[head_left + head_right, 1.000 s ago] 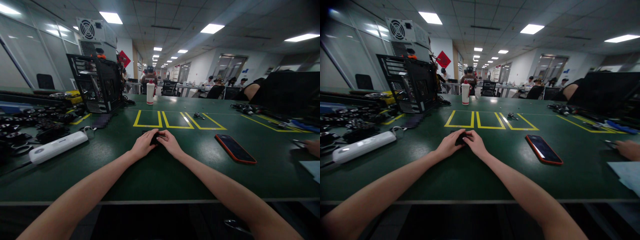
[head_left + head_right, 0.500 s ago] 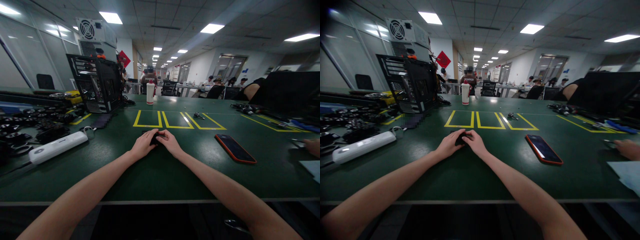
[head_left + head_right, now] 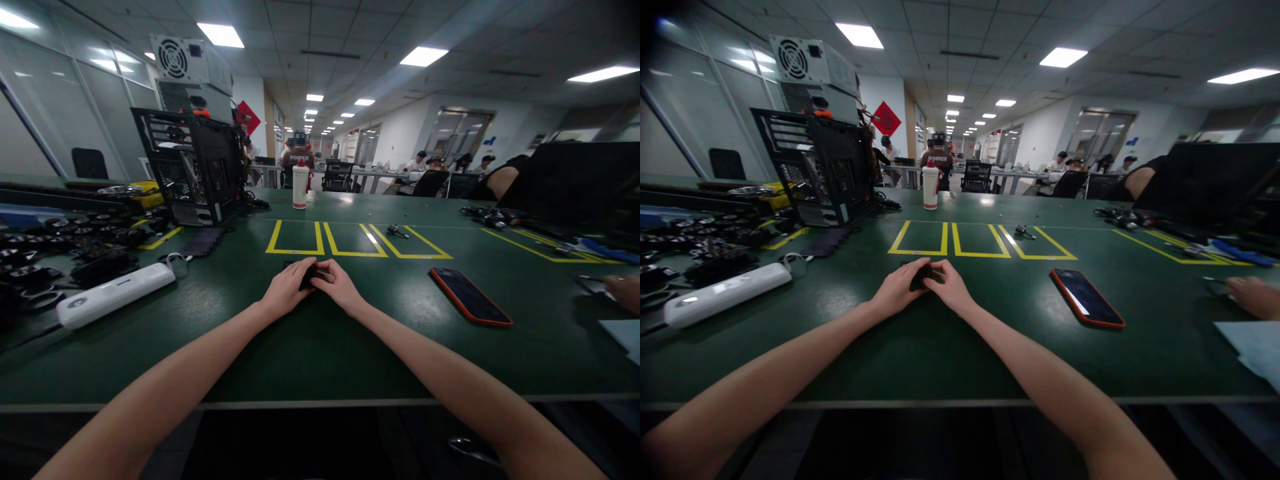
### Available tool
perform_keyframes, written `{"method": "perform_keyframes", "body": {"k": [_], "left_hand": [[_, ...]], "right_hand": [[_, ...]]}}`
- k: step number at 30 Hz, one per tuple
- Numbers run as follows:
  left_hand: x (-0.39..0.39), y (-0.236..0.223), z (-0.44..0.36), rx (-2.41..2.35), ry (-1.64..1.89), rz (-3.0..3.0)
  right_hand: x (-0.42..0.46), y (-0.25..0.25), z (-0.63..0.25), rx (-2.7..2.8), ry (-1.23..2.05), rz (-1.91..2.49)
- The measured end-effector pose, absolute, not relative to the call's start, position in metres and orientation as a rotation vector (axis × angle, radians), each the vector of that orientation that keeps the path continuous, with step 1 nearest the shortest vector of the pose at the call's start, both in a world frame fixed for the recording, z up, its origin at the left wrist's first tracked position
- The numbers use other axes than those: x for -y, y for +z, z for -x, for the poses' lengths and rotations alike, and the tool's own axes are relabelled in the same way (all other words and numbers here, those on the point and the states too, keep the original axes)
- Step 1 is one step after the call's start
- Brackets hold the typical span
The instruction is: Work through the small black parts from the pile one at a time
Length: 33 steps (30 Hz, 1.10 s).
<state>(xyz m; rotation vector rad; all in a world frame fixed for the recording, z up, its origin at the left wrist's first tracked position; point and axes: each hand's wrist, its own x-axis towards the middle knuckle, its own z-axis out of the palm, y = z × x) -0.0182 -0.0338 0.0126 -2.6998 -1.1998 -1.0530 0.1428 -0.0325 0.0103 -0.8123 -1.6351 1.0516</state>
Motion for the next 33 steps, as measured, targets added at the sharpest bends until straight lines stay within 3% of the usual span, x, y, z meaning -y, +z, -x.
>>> {"method": "perform_keyframes", "body": {"k": [33], "left_hand": [[0.0329, 0.0118, 0.0194, 1.203, -1.039, 2.694]], "right_hand": [[0.0328, 0.0086, -0.1426, 1.683, 0.965, 0.878]]}}
